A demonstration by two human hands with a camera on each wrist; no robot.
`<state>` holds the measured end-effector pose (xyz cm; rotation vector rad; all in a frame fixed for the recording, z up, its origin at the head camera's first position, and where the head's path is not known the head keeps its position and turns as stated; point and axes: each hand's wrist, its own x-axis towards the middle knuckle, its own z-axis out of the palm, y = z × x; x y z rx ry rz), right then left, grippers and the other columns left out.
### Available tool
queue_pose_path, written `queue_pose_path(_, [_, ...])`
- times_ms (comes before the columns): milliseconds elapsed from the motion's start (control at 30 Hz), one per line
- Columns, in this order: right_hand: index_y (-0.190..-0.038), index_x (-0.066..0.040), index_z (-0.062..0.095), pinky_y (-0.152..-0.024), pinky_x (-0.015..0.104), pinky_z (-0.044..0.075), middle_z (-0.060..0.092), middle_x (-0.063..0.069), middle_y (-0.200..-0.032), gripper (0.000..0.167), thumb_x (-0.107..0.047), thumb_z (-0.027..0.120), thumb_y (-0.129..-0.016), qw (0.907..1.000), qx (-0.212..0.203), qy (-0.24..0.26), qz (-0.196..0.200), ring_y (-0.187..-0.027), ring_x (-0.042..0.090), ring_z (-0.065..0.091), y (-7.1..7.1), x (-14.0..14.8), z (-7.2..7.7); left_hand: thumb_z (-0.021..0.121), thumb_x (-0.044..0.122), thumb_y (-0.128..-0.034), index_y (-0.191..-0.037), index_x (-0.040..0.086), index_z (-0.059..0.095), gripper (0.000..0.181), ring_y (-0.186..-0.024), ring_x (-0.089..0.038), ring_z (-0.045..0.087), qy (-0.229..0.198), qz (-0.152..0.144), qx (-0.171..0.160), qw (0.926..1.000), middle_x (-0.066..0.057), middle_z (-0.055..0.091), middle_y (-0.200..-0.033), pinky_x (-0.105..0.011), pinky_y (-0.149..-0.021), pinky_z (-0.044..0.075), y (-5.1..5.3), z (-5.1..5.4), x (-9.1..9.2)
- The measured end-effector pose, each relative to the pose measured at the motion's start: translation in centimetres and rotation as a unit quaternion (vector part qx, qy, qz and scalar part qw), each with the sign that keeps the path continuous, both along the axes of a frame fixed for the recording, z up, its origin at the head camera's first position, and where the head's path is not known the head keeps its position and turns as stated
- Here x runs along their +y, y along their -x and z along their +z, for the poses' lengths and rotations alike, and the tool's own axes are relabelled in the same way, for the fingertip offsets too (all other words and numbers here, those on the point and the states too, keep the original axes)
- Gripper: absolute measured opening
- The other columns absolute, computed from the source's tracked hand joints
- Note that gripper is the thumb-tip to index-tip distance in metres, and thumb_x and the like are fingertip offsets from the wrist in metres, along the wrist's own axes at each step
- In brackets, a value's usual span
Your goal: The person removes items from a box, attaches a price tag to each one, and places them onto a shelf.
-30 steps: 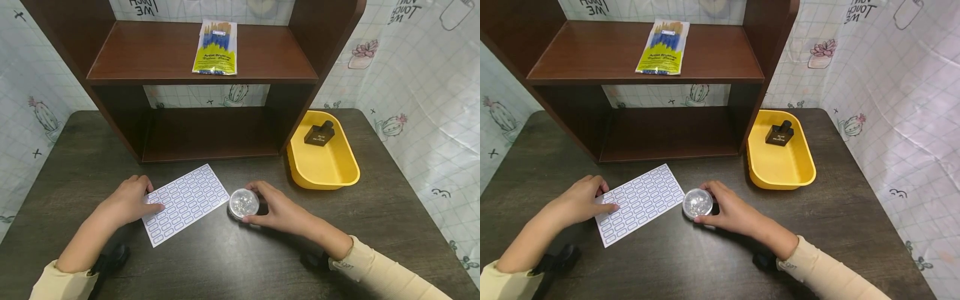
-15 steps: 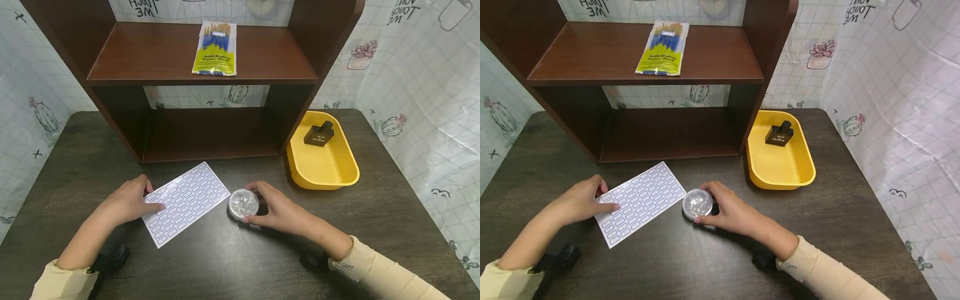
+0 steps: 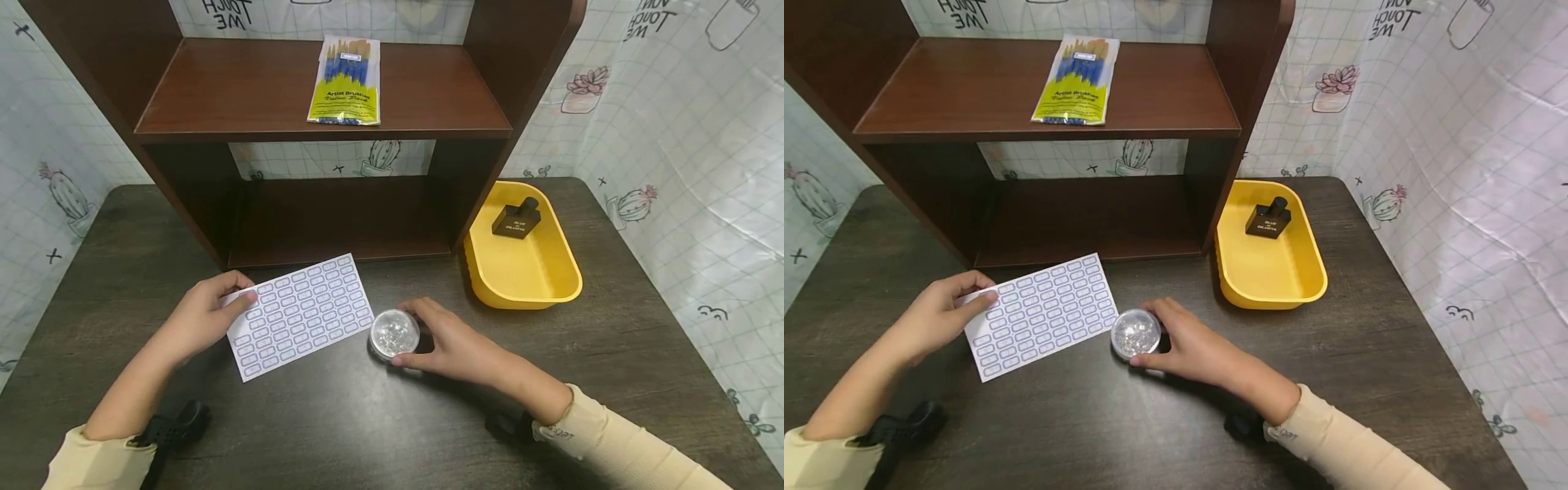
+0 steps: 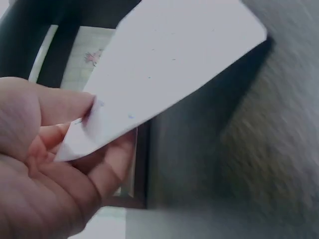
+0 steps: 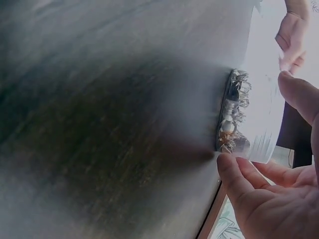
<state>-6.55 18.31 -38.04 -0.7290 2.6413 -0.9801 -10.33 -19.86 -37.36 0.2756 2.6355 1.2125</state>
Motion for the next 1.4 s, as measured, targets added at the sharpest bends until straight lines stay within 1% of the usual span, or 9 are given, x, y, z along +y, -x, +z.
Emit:
queue_pose_path(267, [-0.139,-0.005,0.058,-0.105,0.043,0.057,0.066,0.010,-0.133,0.063,-0.036,0.083,-0.090,0.9997,-0.007,0.015,-0.015,-0.120,0.022,0.067,0.2,0.0,0.6,0.061,0.017,-0.1061,-0.114,0.004,0.068,0.017,-0.074,-0.015,0.064,-0.034,0.007,0.061,0.9975,-0.015,0.072,-0.097,-0.026,-0.058,0.051,0.5,2.0,2.1])
queue_pose_path(400, [-0.136,0.001,0.057,-0.104,0.044,0.058,0.066,0.018,-0.131,0.052,-0.024,0.078,-0.095,0.9955,0.012,0.059,-0.073,-0.119,0.031,0.070,0.8,0.0,1.1,0.062,0.016,-0.1054,-0.113,0.004,0.068,0.015,-0.072,-0.013,0.066,-0.061,0.005,0.077,0.9952,-0.014,0.074,-0.095,-0.024,-0.059,0.053,1.1,2.3,3.8])
queue_pose_path(567, [-0.138,0.004,0.050,-0.104,0.048,0.058,0.067,0.022,-0.125,0.050,-0.015,0.074,-0.098,0.9825,0.038,0.104,-0.149,-0.117,0.035,0.069,1.8,0.5,1.8,0.063,0.015,-0.1046,-0.112,0.005,0.069,0.014,-0.070,-0.013,0.067,-0.102,-0.007,0.091,0.9906,-0.014,0.076,-0.094,-0.024,-0.059,0.054,2.1,2.6,6.0])
queue_pose_path(633, [-0.138,0.004,0.050,-0.101,0.045,0.059,0.069,0.021,-0.123,0.048,-0.014,0.072,-0.099,0.9785,0.046,0.112,-0.167,-0.113,0.032,0.070,2.2,0.9,2.2,0.064,0.014,-0.1043,-0.112,0.005,0.069,0.013,-0.069,-0.014,0.067,-0.111,-0.011,0.093,0.9894,-0.014,0.076,-0.094,-0.024,-0.058,0.054,2.4,2.8,6.8])
queue_pose_path(733, [-0.130,0.005,0.057,-0.091,0.031,0.062,0.073,0.020,-0.116,0.036,-0.010,0.069,-0.100,0.9724,0.047,0.134,-0.185,-0.102,0.025,0.071,2.7,1.4,2.7,0.064,0.014,-0.1043,-0.112,0.004,0.069,0.014,-0.069,-0.013,0.066,-0.124,-0.016,0.090,0.9881,-0.015,0.075,-0.095,-0.023,-0.058,0.052,2.8,3.0,7.8])
queue_pose_path(867, [-0.113,0.008,0.065,-0.075,0.019,0.059,0.075,0.025,-0.102,0.018,-0.005,0.067,-0.101,0.9578,0.036,0.192,-0.211,-0.083,0.016,0.070,3.2,2.1,3.1,0.066,0.015,-0.1033,-0.111,0.002,0.069,0.015,-0.069,-0.011,0.068,-0.160,-0.012,0.072,0.9844,-0.018,0.077,-0.096,-0.023,-0.061,0.054,3.2,3.0,8.9])
queue_pose_path(1000, [-0.108,0.009,0.066,-0.069,0.018,0.057,0.075,0.026,-0.100,0.016,-0.006,0.066,-0.102,0.9436,0.039,0.227,-0.238,-0.078,0.007,0.069,3.5,2.9,3.1,0.068,0.013,-0.1014,-0.111,-0.002,0.068,0.018,-0.072,-0.009,0.070,-0.210,-0.006,0.039,0.9770,-0.022,0.077,-0.102,-0.024,-0.064,0.056,3.5,2.7,9.6])
queue_pose_path(1233, [-0.116,0.008,0.064,-0.067,0.017,0.056,0.075,-0.008,-0.093,0.023,-0.011,0.065,-0.103,0.9244,0.011,0.262,-0.277,-0.076,0.008,0.067,3.8,4.3,3.0,0.066,-0.001,-0.0986,-0.124,-0.010,0.061,0.028,-0.085,-0.010,0.076,-0.292,-0.039,-0.040,0.9546,-0.030,0.073,-0.118,-0.033,-0.077,0.065,3.6,1.7,10.1])
queue_pose_path(1400, [-0.119,0.007,0.063,-0.071,0.018,0.059,0.075,-0.013,-0.093,0.025,-0.013,0.064,-0.104,0.9145,-0.019,0.286,-0.285,-0.077,0.007,0.068,3.9,4.7,3.0,0.065,-0.002,-0.0983,-0.128,-0.009,0.060,0.031,-0.089,-0.011,0.077,-0.307,-0.054,-0.063,0.9480,-0.029,0.073,-0.121,-0.034,-0.080,0.065,3.4,1.3,10.5])
